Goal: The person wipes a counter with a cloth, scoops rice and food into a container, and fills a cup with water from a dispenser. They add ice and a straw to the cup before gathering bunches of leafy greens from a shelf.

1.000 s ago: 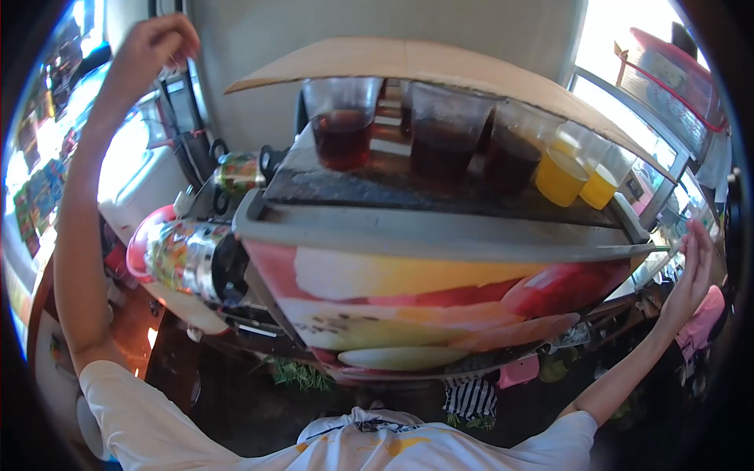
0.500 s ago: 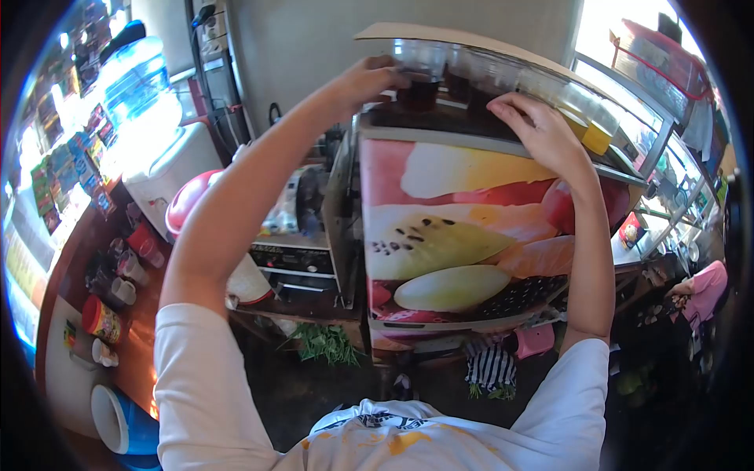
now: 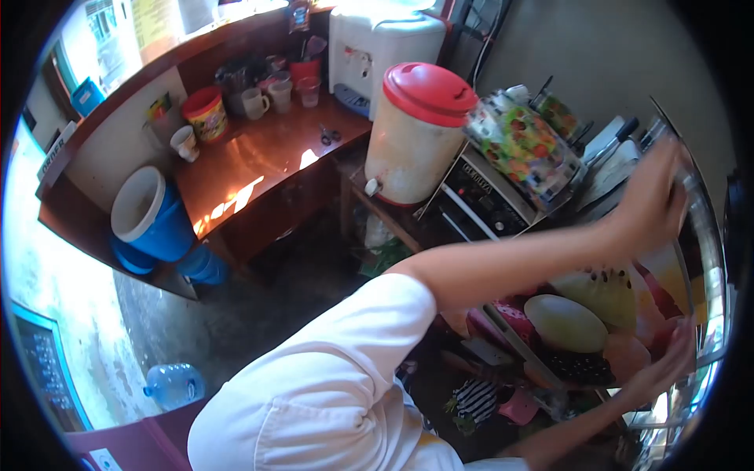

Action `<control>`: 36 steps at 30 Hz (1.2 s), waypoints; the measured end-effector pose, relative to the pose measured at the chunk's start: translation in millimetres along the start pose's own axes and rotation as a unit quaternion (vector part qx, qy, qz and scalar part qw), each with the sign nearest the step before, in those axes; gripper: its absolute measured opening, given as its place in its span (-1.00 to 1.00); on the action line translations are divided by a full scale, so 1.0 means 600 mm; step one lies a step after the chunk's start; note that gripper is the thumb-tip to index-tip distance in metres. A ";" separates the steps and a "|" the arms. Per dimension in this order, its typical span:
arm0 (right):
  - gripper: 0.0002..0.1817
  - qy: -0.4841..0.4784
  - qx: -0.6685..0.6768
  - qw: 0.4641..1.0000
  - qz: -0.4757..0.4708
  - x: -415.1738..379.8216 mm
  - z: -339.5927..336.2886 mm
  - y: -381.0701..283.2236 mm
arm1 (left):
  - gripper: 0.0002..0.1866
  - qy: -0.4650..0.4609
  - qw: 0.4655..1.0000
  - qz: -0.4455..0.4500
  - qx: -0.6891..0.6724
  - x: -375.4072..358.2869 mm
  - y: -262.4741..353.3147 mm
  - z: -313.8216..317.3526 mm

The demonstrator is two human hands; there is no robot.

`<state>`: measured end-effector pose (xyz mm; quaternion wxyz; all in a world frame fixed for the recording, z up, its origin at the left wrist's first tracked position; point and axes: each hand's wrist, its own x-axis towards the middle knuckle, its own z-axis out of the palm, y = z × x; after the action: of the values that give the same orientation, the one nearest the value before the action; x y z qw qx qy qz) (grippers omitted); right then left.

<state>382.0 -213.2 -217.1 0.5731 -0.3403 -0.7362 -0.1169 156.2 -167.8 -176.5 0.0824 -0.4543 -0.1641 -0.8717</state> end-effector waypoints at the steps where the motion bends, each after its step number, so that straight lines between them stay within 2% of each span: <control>1: -0.48 0.032 0.015 0.999 0.001 -0.054 0.010 -0.049 | -0.78 -0.040 0.990 -0.068 -0.118 -0.037 0.069 -0.037; 3: -0.43 0.015 -0.185 0.980 -0.075 -0.153 0.034 -0.156 | -0.64 -0.153 0.972 -0.039 -0.174 -0.140 0.141 -0.091; 6: -0.42 0.063 0.075 0.993 -0.063 -0.259 0.080 -0.222 | -0.25 -0.269 0.912 -0.066 -0.303 -0.326 0.217 -0.158; 8: -0.40 -0.065 0.028 0.995 -0.066 -0.344 0.080 -0.175 | -0.33 -0.401 0.756 -0.399 -0.330 -0.389 0.225 -0.237; 9: -0.37 -0.129 0.004 0.989 -0.071 -0.375 0.082 -0.162 | -0.37 -0.456 0.607 -0.598 -0.257 -0.401 0.236 -0.297; 10: -0.37 -0.252 0.008 0.968 0.014 -0.403 0.073 -0.148 | -0.40 -0.458 0.428 -0.764 -0.153 -0.413 0.246 -0.358; 11: -0.46 -0.279 0.001 0.955 0.099 -0.452 0.080 -0.113 | -0.44 -0.548 0.426 -0.714 -0.094 -0.406 0.259 -0.394; 12: -0.49 -0.352 0.035 0.904 0.241 -0.542 0.061 -0.052 | -0.47 -0.637 0.416 -0.648 -0.042 -0.396 0.269 -0.430; 13: -0.50 -0.402 0.074 0.829 0.383 -0.628 0.026 -0.008 | -0.52 -0.674 0.427 -0.603 -0.012 -0.433 0.272 -0.477; 14: -0.50 -0.365 0.048 0.827 0.426 -0.673 -0.007 -0.004 | -0.57 -0.682 0.496 -0.536 0.048 -0.446 0.290 -0.513; 16: -0.49 -0.315 0.014 0.810 0.495 -0.751 -0.066 -0.020 | -0.63 -0.654 0.486 -0.556 0.165 -0.439 0.321 -0.525; 18: -0.54 -0.312 -0.026 0.764 0.564 -0.834 -0.132 -0.046 | -0.65 -0.657 0.488 -0.466 0.336 -0.437 0.367 -0.517; 19: -0.56 -0.304 -0.046 0.741 0.597 -0.880 -0.158 -0.051 | -0.64 -0.677 0.461 -0.421 0.390 -0.455 0.383 -0.525; 21: -0.69 -0.321 -0.054 0.579 0.747 -1.043 -0.225 -0.051 | -0.62 -0.700 0.418 -0.459 0.352 -0.506 0.411 -0.568; 22: -0.75 -0.297 -0.048 0.486 0.821 -1.115 -0.250 -0.052 | -0.61 -0.727 0.394 -0.462 0.321 -0.523 0.401 -0.584; 23: -0.78 -0.399 -0.116 0.522 0.745 -1.160 -0.285 -0.068 | -0.57 -0.737 0.389 -0.493 0.251 -0.534 0.398 -0.597; 24: -0.80 -0.493 -0.185 0.534 0.661 -1.204 -0.318 -0.093 | -0.55 -0.746 0.314 -0.534 0.243 -0.532 0.398 -0.570; 25: -0.82 -0.584 -0.247 0.520 0.573 -1.243 -0.339 -0.128 | -0.55 -0.761 0.294 -0.528 0.237 -0.526 0.400 -0.544; 27: -0.82 -0.446 -0.120 0.458 0.760 -1.309 -0.372 -0.159 | -0.57 -0.771 0.324 -0.521 0.171 -0.559 0.378 -0.586; 28: -0.78 -0.397 -0.157 0.457 0.780 -1.236 -0.379 -0.186 | -0.53 -0.814 0.239 -0.497 0.185 -0.571 0.350 -0.594; 29: -0.74 -0.331 -0.111 0.400 0.847 -1.181 -0.395 -0.198 | -0.49 -0.840 0.200 -0.459 0.211 -0.578 0.345 -0.577; 32: -0.68 -0.181 -0.120 0.423 0.880 -1.134 -0.406 -0.228 | -0.47 -0.917 0.116 -0.355 0.141 -0.663 0.231 -0.594; 34: -0.65 -0.073 -0.108 0.427 0.895 -1.119 -0.407 -0.258 | -0.49 -0.940 0.050 -0.315 0.120 -0.707 0.164 -0.546; 35: -0.65 -0.061 -0.123 0.413 0.900 -1.110 -0.404 -0.281 | -0.52 -0.964 0.121 -0.220 0.086 -0.687 0.158 -0.479; 36: -0.64 -0.051 -0.138 0.398 0.905 -1.106 -0.394 -0.295 | -0.54 -0.966 0.157 -0.183 0.091 -0.684 0.152 -0.422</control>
<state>524.1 -720.6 -716.6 0.2497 -0.8871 0.0014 0.3883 224.3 -346.3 -628.3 -0.2633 -0.8763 -0.2680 0.3016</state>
